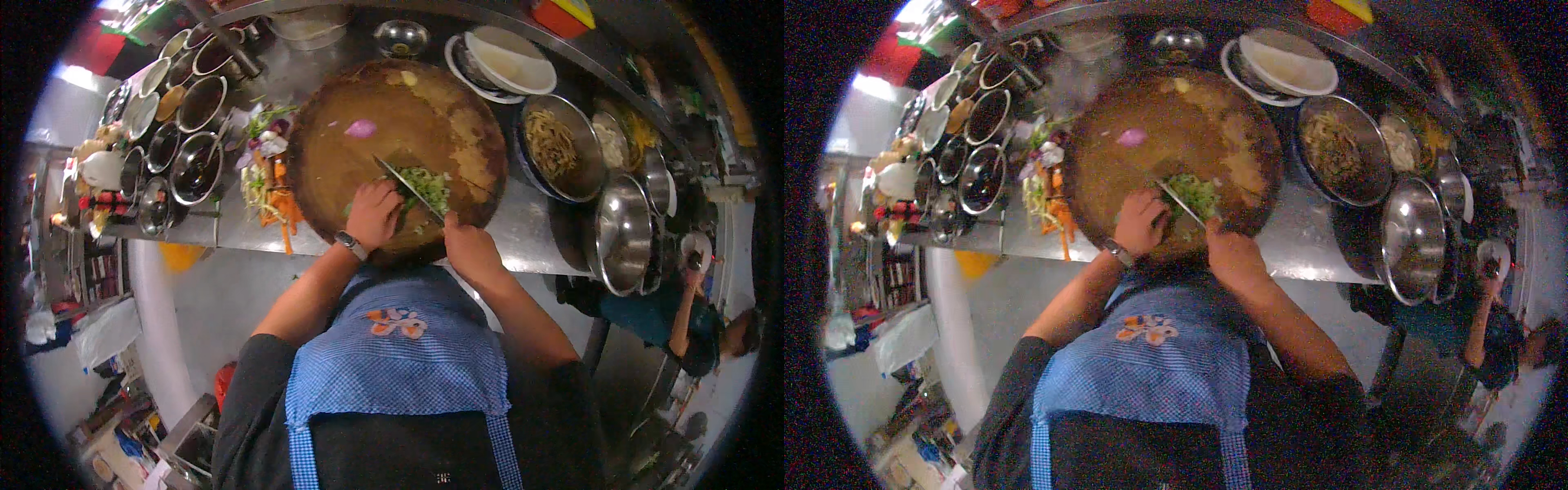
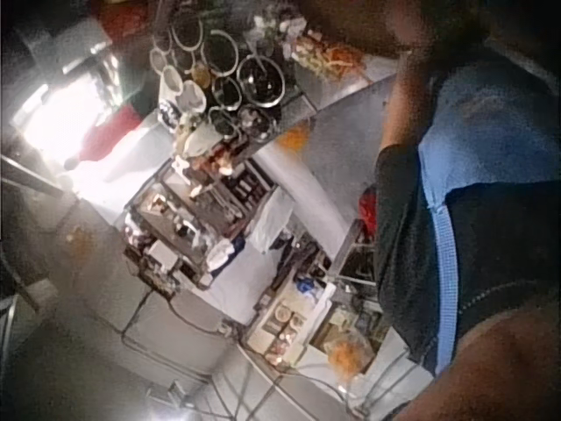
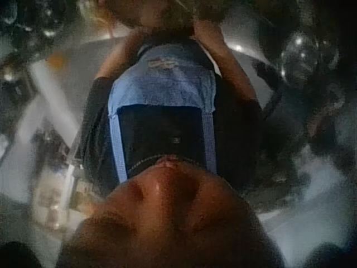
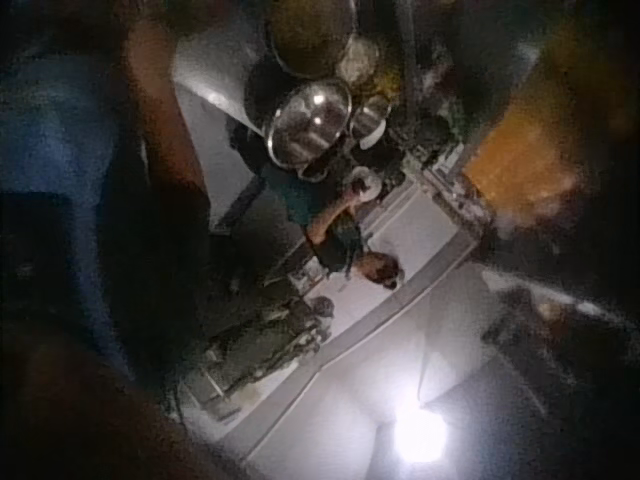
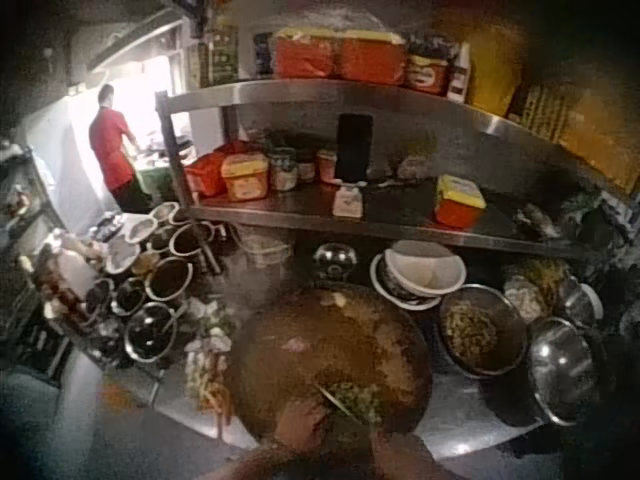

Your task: The person chops green leafy vegetables on a wooden cutting board using a cleaver, then scrapes the chopped pieces into a metal bowl. The person rinses the bowl under running water and carries it through the restaurant to a counter.

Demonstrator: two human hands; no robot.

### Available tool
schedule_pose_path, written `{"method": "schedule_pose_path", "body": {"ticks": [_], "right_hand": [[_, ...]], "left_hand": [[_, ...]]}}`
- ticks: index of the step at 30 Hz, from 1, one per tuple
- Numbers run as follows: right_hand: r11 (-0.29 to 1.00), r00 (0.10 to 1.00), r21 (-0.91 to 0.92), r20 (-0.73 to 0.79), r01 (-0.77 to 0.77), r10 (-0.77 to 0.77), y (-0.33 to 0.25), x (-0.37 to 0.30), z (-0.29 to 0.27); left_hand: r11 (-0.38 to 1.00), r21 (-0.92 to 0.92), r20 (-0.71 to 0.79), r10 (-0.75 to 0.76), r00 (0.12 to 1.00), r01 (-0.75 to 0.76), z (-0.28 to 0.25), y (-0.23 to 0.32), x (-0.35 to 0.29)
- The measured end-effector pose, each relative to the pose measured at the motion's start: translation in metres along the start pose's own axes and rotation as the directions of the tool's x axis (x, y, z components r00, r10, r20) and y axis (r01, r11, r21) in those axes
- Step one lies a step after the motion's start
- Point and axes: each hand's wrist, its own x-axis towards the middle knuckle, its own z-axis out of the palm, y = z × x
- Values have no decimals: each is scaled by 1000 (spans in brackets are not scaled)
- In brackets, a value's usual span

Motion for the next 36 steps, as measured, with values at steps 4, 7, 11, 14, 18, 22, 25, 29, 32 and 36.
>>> {"method": "schedule_pose_path", "body": {"ticks": [4, 7, 11, 14, 18, 22, 25, 29, 32, 36], "right_hand": [[1000, 997, -14, -71, 24, -25, 3, 14, 13], [999, 996, -14, -88, 31, -32, 3, 7, 2], [997, 996, 23, -46, 76, -75, -1, -9, -13], [997, 997, 53, -63, 50, -47, 1, 6, 2], [999, 998, 29, -65, 26, -24, -1, 27, 13], [1000, 998, 26, -56, -2, 4, -7, 22, 11], [999, 999, 37, -28, -18, 19, -11, 21, 9], [998, 996, 68, -86, 3, 3, -7, 17, 8], [998, 991, 61, -133, 25, -17, -9, -1, -6], [998, 992, 33, -120, 50, -45, -10, -19, -17]], "left_hand": [[999, 18, -17, 41, 999, -41, -3, 1, 0], [1000, 21, -5, 11, 1000, -11, -1, 0, -1], [999, 11, 32, -34, 999, 34, 1, -5, -7], [999, 46, -34, -4, 999, 5, 2, 5, 1], [1000, 26, 25, -10, 1000, 10, -7, 7, 5], [993, 17, 19, -114, 993, 113, -26, 17, 9], [997, 65, -31, -45, 999, 47, -29, 11, 8], [997, 42, -60, -60, 996, 62, -18, 6, 1], [995, 14, -89, -94, 992, 96, -12, 7, 0], [993, 49, -80, -108, 991, 112, -9, 8, -3]]}}
